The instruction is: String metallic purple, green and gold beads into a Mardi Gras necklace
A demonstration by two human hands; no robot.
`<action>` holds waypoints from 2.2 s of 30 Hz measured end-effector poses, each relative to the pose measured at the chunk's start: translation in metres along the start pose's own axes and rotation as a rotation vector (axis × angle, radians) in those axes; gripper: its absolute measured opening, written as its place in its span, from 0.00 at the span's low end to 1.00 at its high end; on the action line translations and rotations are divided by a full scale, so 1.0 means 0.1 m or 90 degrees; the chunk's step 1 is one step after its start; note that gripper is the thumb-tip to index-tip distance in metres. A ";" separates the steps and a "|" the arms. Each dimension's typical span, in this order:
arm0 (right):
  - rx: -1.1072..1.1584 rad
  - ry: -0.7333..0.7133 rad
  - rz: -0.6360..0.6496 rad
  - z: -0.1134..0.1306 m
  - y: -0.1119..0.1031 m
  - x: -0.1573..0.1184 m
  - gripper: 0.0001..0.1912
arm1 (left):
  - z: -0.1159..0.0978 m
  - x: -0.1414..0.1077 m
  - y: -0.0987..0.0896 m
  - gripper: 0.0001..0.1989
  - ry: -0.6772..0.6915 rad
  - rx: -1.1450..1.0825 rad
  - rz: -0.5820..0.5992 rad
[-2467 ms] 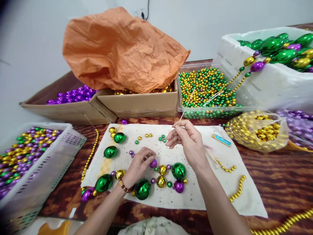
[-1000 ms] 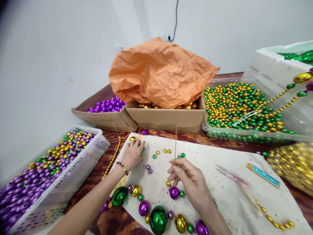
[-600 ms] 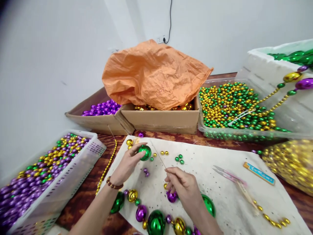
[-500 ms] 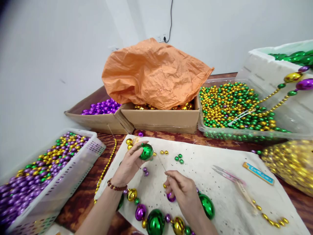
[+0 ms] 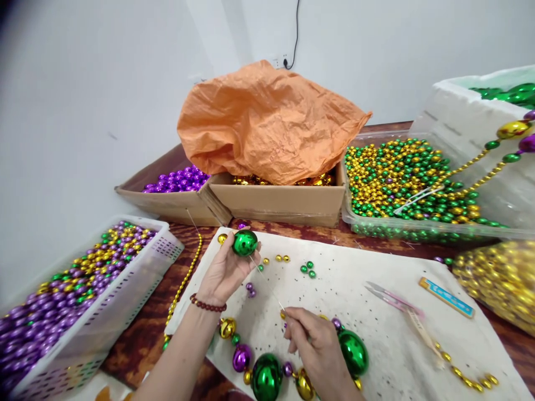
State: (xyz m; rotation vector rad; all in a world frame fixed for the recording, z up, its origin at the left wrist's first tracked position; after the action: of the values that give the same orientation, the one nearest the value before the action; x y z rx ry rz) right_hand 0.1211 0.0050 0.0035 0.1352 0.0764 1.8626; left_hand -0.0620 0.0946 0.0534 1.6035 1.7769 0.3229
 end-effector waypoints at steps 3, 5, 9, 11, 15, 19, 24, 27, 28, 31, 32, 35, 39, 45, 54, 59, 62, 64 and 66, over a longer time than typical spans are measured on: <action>0.015 0.010 -0.035 0.01 -0.02 0.00 0.15 | 0.02 0.01 -0.01 0.13 -0.016 -0.033 -0.009; 0.020 0.018 -0.039 0.04 -0.01 0.00 0.16 | 0.03 0.01 -0.02 0.13 -0.018 -0.037 -0.014; 0.009 0.029 -0.039 0.08 0.01 0.01 0.17 | 0.03 0.01 -0.01 0.14 -0.011 -0.022 -0.013; 0.008 0.030 -0.039 0.08 0.01 0.02 0.17 | 0.02 0.00 -0.01 0.14 -0.003 -0.010 -0.013; -0.001 0.039 -0.023 0.05 0.03 0.03 0.17 | 0.00 -0.04 0.01 0.14 0.037 0.038 -0.019; -0.004 0.057 0.005 0.00 0.08 0.06 0.15 | -0.03 -0.14 0.12 0.13 0.107 0.107 -0.004; 0.023 0.066 -0.009 0.00 0.13 0.13 0.15 | 0.02 -0.27 0.22 0.16 0.149 0.158 -0.011; 0.024 0.057 -0.010 0.04 0.17 0.20 0.14 | 0.11 -0.33 0.23 0.17 0.148 0.172 -0.016; 0.026 0.055 -0.011 0.05 0.17 0.22 0.14 | 0.14 -0.34 0.23 0.17 0.145 0.178 -0.014; 0.037 0.055 -0.003 0.09 0.19 0.28 0.14 | 0.23 -0.37 0.24 0.18 0.139 0.193 -0.004; 0.037 0.055 0.007 0.11 0.19 0.29 0.15 | 0.24 -0.37 0.25 0.18 0.139 0.193 -0.002; 0.034 0.053 0.043 0.13 0.19 0.31 0.16 | 0.27 -0.35 0.26 0.20 0.134 0.180 0.001; 0.097 0.092 0.018 0.06 0.13 0.34 0.14 | 0.29 -0.31 0.29 0.18 0.129 0.198 0.008; 0.232 0.146 -0.067 -0.03 0.05 0.42 0.15 | 0.26 -0.28 0.29 0.21 0.180 0.440 0.042; 0.218 0.124 -0.125 -0.02 -0.27 0.32 0.15 | 0.05 0.07 -0.34 0.07 0.276 1.234 -0.070; 0.212 0.143 -0.117 -0.05 -0.26 0.23 0.14 | 0.26 0.10 -0.39 0.06 0.257 1.307 -0.075; 0.194 0.147 -0.111 -0.07 -0.24 0.21 0.14 | 0.31 0.13 -0.39 0.05 0.257 1.315 -0.082; 0.176 0.146 -0.111 -0.10 -0.23 0.21 0.14 | 0.30 0.14 -0.40 0.03 0.263 1.310 -0.083; 0.167 0.147 -0.108 -0.14 -0.23 0.21 0.14 | 0.27 0.15 -0.40 0.02 0.267 1.294 -0.088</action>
State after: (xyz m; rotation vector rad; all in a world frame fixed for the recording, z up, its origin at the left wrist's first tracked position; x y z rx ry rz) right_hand 0.1351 0.0319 -0.0118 0.0912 0.4785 1.6859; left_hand -0.0750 0.0933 0.0045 2.5380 2.5290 -1.9687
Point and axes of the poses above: each hand's wrist, its own x-axis towards the middle knuckle, its own y-axis out of the palm, z = x × y, the point moved 8 cm from there along x, towards the middle knuckle, and after that the axes turned 11 degrees about x, right-handed, at the moved point
